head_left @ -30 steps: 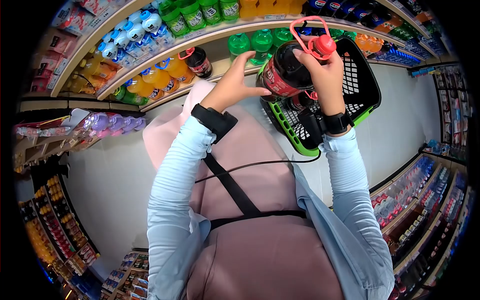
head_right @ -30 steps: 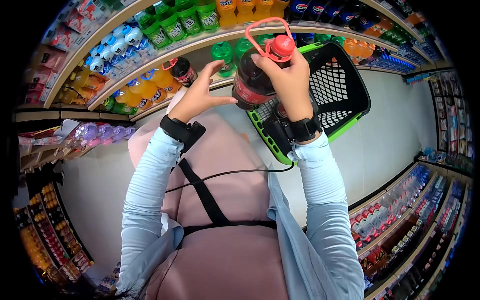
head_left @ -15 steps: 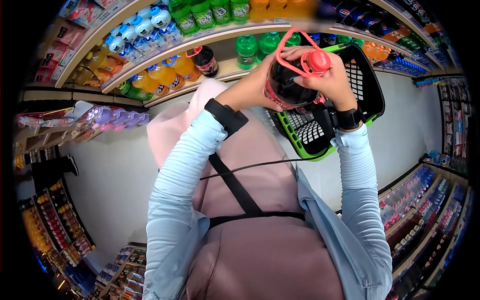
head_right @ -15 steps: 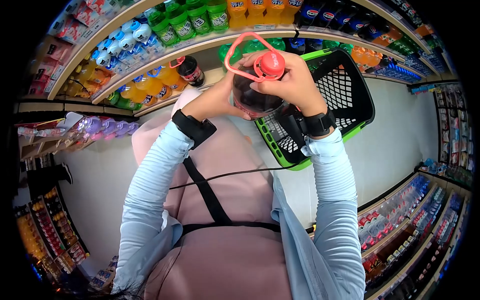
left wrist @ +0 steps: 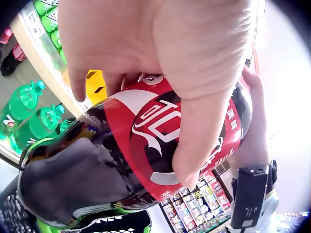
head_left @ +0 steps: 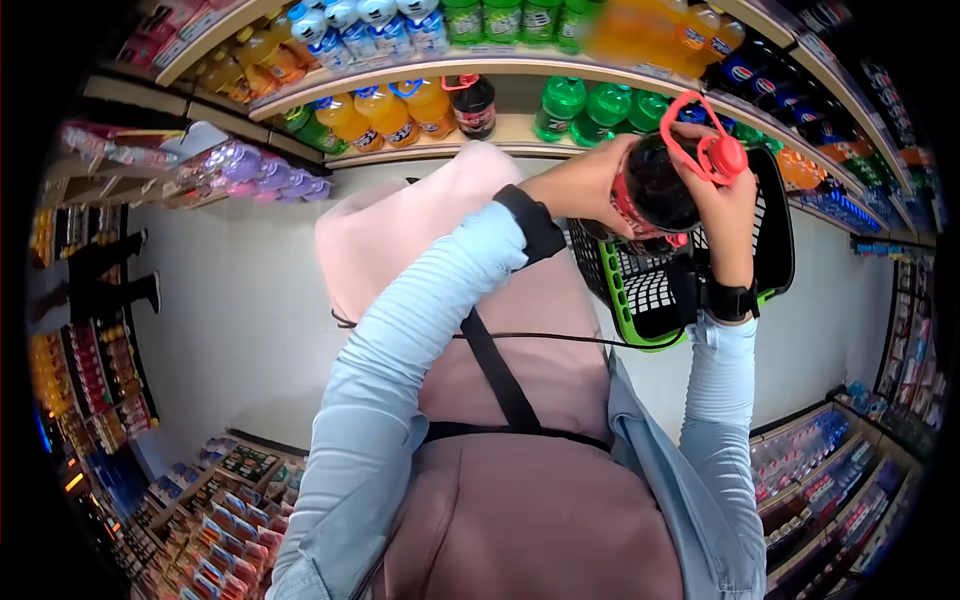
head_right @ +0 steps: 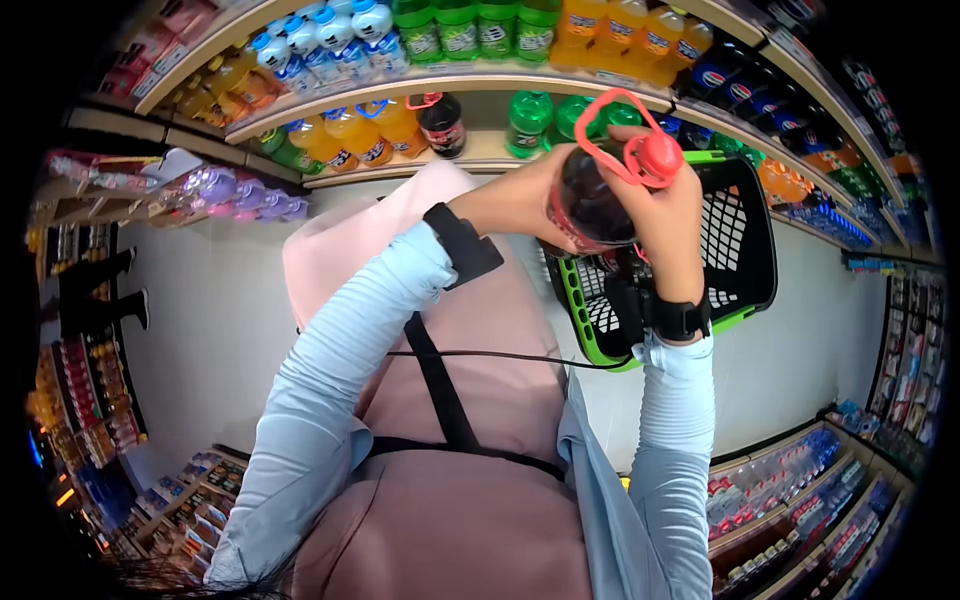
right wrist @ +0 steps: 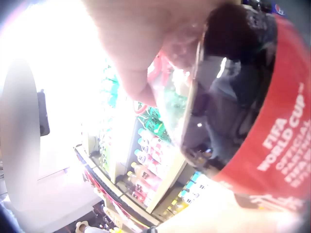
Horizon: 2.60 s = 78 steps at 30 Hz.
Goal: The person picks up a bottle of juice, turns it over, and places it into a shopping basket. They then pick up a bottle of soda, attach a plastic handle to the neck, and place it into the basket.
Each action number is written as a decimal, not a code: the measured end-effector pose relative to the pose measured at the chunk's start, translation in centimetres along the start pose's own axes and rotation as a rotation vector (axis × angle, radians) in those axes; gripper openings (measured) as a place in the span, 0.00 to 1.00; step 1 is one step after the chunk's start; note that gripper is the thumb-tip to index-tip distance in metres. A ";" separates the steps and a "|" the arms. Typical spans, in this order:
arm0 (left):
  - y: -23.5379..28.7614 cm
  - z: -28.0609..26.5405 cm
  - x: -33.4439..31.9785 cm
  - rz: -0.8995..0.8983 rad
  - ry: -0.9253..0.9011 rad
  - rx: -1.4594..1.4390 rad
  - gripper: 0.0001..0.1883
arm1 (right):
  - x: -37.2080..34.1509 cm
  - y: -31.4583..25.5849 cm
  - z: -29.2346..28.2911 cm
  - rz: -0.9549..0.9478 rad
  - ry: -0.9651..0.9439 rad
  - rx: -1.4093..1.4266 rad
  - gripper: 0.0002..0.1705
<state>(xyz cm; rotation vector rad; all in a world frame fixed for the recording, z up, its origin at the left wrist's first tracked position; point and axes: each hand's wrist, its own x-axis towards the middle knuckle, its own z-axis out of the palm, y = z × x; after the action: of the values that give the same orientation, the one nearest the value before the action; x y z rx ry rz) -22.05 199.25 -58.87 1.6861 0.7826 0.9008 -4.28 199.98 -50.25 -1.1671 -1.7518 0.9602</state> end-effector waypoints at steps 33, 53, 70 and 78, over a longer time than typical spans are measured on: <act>-0.9 2.2 4.3 -0.191 -0.051 0.357 0.64 | -1.0 1.1 -1.3 -0.039 0.180 -0.225 0.22; -1.0 2.3 3.6 -0.168 -0.033 0.220 0.66 | -0.8 2.2 -1.9 0.005 0.248 -0.040 0.19; -1.3 0.2 -0.4 -0.053 0.168 0.153 0.65 | -0.1 3.2 -1.8 -0.059 0.192 -0.105 0.22; -2.0 -0.5 0.1 -0.070 0.466 0.010 0.35 | -0.1 2.6 -1.4 -0.022 0.219 -0.061 0.21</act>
<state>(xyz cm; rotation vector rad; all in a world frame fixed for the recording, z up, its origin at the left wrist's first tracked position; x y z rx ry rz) -22.61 200.06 -60.66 1.4609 1.1483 1.2630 -2.14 200.81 -52.11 -1.2399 -1.6240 0.7403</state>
